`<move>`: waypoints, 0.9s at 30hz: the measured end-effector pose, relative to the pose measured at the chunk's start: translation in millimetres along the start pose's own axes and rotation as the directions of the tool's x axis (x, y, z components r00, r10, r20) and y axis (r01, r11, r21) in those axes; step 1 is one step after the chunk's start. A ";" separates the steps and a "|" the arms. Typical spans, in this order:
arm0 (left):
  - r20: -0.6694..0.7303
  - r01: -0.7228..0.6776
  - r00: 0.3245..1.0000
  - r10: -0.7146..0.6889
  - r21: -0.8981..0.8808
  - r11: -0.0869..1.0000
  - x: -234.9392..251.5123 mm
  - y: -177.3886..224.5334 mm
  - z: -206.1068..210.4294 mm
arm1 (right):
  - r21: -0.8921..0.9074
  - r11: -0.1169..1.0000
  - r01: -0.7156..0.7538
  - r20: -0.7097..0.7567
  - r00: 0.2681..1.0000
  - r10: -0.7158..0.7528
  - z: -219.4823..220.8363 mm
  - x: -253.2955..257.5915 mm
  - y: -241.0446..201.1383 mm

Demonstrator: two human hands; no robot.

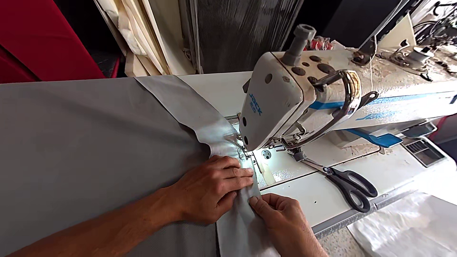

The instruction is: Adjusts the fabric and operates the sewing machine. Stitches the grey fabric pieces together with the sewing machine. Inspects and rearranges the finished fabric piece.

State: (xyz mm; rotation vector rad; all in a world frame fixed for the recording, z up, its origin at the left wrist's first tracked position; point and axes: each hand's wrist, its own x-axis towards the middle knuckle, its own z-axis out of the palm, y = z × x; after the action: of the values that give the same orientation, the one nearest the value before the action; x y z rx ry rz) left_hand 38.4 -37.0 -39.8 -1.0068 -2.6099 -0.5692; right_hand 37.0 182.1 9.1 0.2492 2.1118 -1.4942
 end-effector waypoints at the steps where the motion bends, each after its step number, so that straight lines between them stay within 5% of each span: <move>1: 0.010 0.005 1.000 -0.005 0.010 1.000 0.4 0.3 0.0 | -0.003 1.000 -0.004 0.004 1.000 0.004 -0.1 0.5 -0.4; 27: 0.068 0.067 0.995 -0.075 0.113 0.991 1.8 8.5 0.4 | -0.056 0.998 0.038 0.000 0.999 -0.038 -8.4 10.3 -2.9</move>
State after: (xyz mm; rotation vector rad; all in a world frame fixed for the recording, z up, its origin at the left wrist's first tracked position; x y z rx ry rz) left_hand 43.0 -30.0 -37.2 -0.9195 -2.7165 -0.4054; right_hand 24.4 187.2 8.1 0.1908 2.1670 -1.4538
